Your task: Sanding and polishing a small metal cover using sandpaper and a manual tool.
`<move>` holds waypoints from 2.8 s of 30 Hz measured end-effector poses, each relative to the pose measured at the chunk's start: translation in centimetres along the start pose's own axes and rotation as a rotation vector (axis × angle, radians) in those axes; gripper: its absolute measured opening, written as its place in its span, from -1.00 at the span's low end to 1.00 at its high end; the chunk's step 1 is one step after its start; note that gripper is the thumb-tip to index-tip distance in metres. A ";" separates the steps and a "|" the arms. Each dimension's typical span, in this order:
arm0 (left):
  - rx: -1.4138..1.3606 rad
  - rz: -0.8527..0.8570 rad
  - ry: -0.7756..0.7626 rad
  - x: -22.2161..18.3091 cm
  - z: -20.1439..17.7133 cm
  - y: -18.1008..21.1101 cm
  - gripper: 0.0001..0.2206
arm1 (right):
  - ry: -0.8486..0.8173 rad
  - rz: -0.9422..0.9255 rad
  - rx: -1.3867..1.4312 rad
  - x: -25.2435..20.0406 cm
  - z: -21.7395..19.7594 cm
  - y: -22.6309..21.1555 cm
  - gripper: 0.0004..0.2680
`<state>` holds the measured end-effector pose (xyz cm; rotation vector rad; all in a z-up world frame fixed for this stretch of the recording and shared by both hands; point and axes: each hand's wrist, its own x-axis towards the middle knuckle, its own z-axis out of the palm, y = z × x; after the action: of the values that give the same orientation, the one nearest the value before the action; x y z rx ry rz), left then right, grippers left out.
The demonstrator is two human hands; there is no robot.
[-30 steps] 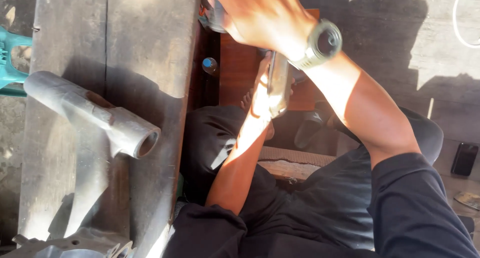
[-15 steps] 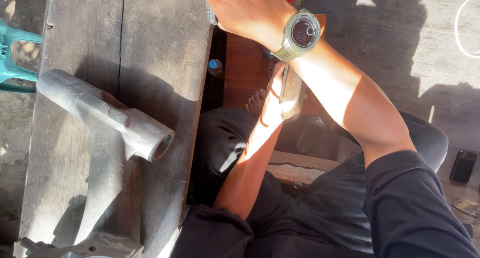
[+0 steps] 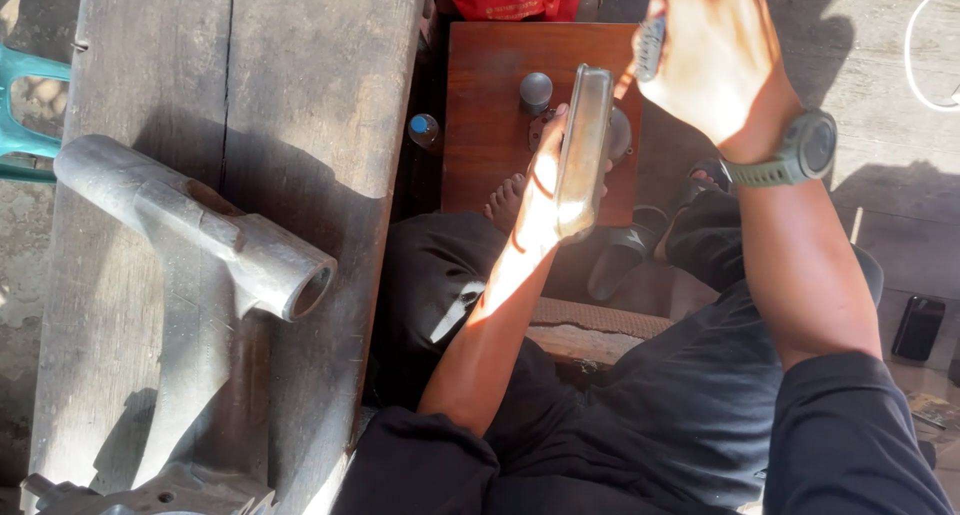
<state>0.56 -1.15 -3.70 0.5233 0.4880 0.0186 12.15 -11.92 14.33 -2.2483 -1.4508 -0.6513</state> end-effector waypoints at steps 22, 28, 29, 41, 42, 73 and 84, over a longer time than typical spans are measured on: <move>1.414 0.720 0.159 -1.8 -1.1 -1.5 -0.64 | -0.105 -0.041 0.221 -6.6 -3.9 -2.7 -0.67; 1.590 0.866 0.354 0.6 -3.2 -3.9 -0.67 | -0.103 0.019 0.098 -6.3 -4.4 -2.5 -0.78; 1.632 0.899 0.402 1.0 -3.6 -4.3 -0.67 | -0.103 -0.022 0.129 -6.2 -4.5 -2.9 -0.80; 1.969 1.119 0.794 5.0 -10.2 -8.5 -0.54 | -0.125 -0.063 0.096 -6.5 -4.8 -2.9 -0.79; 2.010 1.146 0.846 5.2 -10.8 -8.9 -0.51 | -0.134 -0.084 0.191 -6.5 -5.0 -3.2 -0.75; 2.122 1.116 0.914 5.8 -13.4 -10.0 -0.43 | -0.162 -0.055 -0.037 -7.2 -5.5 -2.5 -0.82; 2.080 1.175 0.891 5.8 -12.4 -9.5 -0.40 | -0.135 -0.058 0.060 -7.1 -5.5 -2.9 -0.85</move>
<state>-0.95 -2.70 -20.23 2.8709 0.8760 0.9960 6.00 -19.00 14.96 -2.2486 -1.5836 -0.4740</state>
